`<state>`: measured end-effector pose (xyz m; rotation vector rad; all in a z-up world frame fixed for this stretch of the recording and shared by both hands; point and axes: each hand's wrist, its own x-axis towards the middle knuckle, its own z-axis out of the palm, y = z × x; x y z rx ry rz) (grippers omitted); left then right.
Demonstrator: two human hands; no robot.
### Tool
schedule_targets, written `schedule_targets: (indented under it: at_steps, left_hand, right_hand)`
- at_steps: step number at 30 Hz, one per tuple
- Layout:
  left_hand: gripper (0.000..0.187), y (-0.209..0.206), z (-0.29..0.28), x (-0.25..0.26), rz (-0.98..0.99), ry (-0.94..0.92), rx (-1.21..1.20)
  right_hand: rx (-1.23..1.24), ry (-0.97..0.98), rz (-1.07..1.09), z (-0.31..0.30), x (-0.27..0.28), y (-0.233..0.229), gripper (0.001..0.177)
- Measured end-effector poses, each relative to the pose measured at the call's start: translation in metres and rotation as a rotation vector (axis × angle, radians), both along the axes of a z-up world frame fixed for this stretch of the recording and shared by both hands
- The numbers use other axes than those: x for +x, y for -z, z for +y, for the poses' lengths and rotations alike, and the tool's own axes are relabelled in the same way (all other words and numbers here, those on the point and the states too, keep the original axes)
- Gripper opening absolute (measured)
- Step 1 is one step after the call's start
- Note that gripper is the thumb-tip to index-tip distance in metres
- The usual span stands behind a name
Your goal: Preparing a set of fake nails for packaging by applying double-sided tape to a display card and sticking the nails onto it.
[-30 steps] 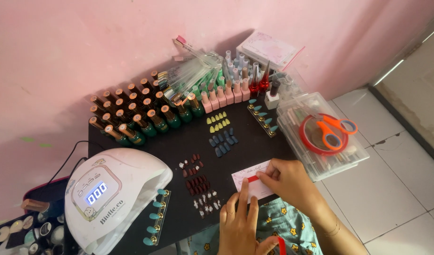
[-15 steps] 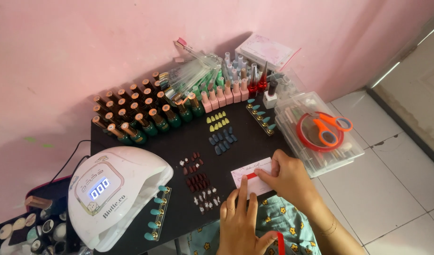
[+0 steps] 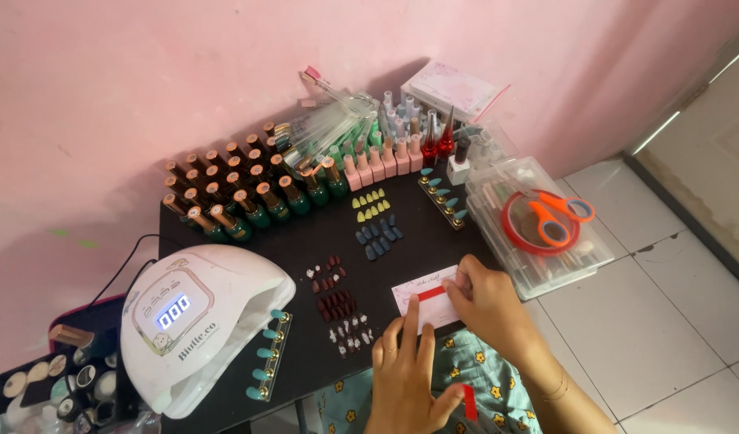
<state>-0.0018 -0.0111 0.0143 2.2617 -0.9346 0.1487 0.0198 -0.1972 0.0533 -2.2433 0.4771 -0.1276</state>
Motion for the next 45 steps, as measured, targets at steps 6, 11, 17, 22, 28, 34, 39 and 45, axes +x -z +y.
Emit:
schedule_targets:
  at_steps: [6,11,17,22,28,34,39,45]
  left_hand:
    - [0.077,-0.004,0.001,0.002,-0.059,0.002,-0.047]
    - [0.075,-0.008,0.002,0.002,-0.091,0.008,-0.078]
    - [0.071,-0.016,0.003,0.004,-0.16,0.016,-0.13]
    - [0.061,0.004,0.006,0.006,-0.176,-0.009,-0.213]
    - [0.076,0.042,0.004,0.012,-0.363,-0.087,-0.225]
    - [0.095,0.04,0.005,0.01,-0.252,-0.111,-0.092]
    - [0.1,0.036,0.007,0.01,-0.371,-0.129,-0.077]
    - [0.109,0.031,0.007,0.011,-0.458,-0.109,-0.037]
  right_hand:
    - [-0.009,-0.05,-0.056,0.002,-0.012,-0.004,0.007]
    - [0.054,-0.077,-0.087,0.002,-0.021,-0.009,0.004]
    - [0.004,-0.113,-0.207,0.0,-0.024,0.003,0.002]
    - [0.106,-0.314,-0.467,-0.001,-0.038,-0.004,0.005]
    - [0.769,-0.619,0.015,-0.012,-0.051,0.006,0.022]
    - [0.646,-0.727,-0.029,-0.021,-0.056,-0.011,0.02]
    - [0.414,-0.77,-0.121,-0.025,-0.06,-0.028,0.011]
    - [0.274,-0.788,-0.077,-0.029,-0.067,-0.029,0.004]
